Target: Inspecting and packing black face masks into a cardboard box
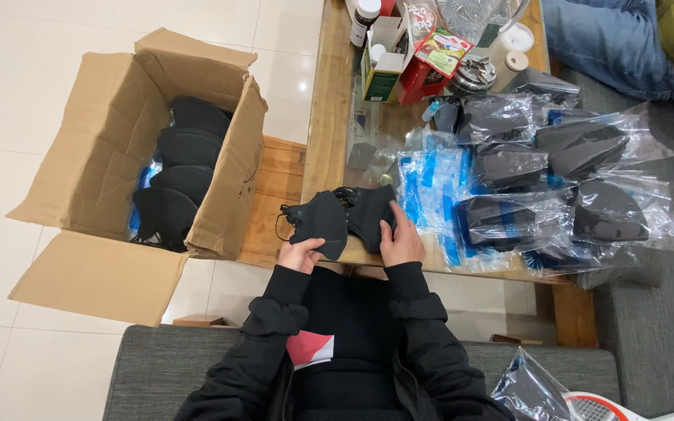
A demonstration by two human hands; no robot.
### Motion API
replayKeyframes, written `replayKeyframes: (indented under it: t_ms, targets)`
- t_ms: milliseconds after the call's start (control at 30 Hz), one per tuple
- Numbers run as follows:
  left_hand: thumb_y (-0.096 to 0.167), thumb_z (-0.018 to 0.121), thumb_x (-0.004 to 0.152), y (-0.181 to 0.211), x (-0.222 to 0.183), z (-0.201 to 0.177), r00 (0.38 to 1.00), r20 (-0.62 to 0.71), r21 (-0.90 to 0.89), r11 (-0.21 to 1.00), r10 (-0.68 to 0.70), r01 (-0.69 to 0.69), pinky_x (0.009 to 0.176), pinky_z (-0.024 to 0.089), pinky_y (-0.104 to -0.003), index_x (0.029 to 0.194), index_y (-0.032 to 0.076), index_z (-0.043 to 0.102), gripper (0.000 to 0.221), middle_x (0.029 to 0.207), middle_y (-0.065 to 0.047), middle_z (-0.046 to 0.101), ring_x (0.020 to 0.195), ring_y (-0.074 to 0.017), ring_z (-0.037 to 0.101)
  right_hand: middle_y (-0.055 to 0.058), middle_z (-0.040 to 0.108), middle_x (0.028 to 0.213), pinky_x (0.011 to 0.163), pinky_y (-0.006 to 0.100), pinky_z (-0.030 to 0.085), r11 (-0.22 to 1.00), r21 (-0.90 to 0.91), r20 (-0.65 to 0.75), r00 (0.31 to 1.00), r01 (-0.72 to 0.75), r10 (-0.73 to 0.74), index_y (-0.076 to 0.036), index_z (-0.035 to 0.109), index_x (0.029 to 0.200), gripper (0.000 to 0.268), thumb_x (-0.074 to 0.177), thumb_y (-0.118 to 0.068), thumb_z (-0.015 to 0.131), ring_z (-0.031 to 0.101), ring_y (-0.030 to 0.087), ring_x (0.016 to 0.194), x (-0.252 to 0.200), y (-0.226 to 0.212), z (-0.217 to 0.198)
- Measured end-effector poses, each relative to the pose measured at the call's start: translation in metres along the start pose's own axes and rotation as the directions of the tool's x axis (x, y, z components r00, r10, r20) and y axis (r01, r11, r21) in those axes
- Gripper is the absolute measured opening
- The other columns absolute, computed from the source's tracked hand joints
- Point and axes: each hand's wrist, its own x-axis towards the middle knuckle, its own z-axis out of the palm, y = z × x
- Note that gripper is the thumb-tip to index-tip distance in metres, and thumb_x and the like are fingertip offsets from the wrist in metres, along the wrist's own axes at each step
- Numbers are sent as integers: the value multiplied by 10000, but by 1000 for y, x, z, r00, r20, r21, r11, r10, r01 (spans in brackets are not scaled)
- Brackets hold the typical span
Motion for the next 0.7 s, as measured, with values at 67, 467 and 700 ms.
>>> replayKeyframes:
  t_ms: [67,467,700]
  targets:
    - [-200,814,678,6,-7,9,1000,8,4,1000,15,-15,876,644,-506,1269,39,674,653,1162,-179,736,989,-385,741,5,562,827,875,481,562,999,-33,-5,1000,1,-1,-424,554,1449,411,1039,-457,547,692,316,905,4,9,8]
    - [-130,863,701,2,-10,16,988,67,61,988,137,-142,831,649,-515,1273,84,668,642,1151,-176,717,1007,-364,727,-24,541,785,726,393,576,981,-7,-264,945,195,-190,-395,686,1323,329,1002,-353,632,672,235,766,-2,7,23]
    - [-120,862,726,-11,5,4,989,70,110,984,134,-141,844,647,-511,1315,151,666,677,1224,-158,714,1027,-358,727,-33,618,877,655,337,569,925,149,-220,924,349,-313,-281,750,1267,331,958,-384,688,700,215,726,-28,-24,39]
